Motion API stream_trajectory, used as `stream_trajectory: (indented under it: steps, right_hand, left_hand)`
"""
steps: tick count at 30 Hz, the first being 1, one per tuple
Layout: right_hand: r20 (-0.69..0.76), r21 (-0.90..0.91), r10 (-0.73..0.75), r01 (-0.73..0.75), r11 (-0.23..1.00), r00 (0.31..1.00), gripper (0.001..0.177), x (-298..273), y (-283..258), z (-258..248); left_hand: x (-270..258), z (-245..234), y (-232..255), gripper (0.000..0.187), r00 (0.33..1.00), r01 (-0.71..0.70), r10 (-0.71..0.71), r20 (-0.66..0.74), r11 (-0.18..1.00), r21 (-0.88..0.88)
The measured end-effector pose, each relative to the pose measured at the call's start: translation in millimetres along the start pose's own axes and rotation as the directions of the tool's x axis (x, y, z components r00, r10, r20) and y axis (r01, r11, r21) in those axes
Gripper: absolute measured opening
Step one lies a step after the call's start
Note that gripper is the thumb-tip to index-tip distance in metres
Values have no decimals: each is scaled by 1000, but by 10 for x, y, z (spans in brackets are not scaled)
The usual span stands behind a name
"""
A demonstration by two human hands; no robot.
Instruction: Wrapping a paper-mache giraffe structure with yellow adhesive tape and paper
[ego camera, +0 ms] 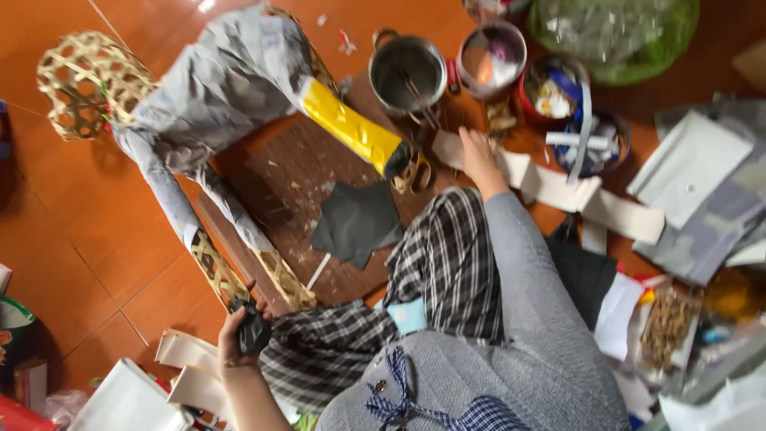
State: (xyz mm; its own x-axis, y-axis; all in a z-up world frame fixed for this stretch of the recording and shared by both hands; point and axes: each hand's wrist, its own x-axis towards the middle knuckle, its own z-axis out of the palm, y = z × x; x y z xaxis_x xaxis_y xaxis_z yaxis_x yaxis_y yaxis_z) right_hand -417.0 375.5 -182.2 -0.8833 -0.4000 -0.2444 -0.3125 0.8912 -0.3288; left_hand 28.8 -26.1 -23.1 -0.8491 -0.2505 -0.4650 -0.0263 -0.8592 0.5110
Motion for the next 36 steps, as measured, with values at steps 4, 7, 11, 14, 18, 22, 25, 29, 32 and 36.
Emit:
stream_trajectory:
  steps: [4,7,11,14,18,22,25,29,32,36]
  right_hand:
    - [-31,-67,70,-72,995,997,59,14,-37,32]
    - [-106,5,114,-114,993,988,54,10,-28,18]
    - [-143,207,177,-145,968,974,13,-21,25,21]
    - [-56,261,242,-220,940,969,14,-160,-114,-259]
    - [-594,146,-152,292,945,790,11,72,317,117]
    - [-745,267,31,255,929,667,9,104,-105,-576]
    - [-703,370,129,205,906,699,26,359,-458,-882]
    - [-497,313,-103,289,905,861,20,904,-963,-942]
    - [-240,-75,-103,88,993,965,16,1456,-1173,-677]
    - [-112,-256,-154,121,959,982,20,1797,-1325,-324]
  left_hand:
    - [27,-47,10,66,1000,-6,7,-10,1000,17]
    - [20,-4,4,67,998,-33,36,-50,998,54]
    - [27,2,3,68,998,-10,13,-64,999,48]
    - [12,73,-1,67,997,-26,31,-73,998,59]
    - [-12,151,13,65,996,-41,45,-76,998,54]
    - [-9,58,3,69,997,-6,8,-82,1000,21]
    - [4,12,-42,71,995,-12,18,-98,998,63]
    - [1,40,-53,56,989,-52,62,-136,996,76]
    - [-11,113,-24,69,996,7,-1,-94,998,69]
    - [-10,107,-29,69,996,2,4,-87,997,76]
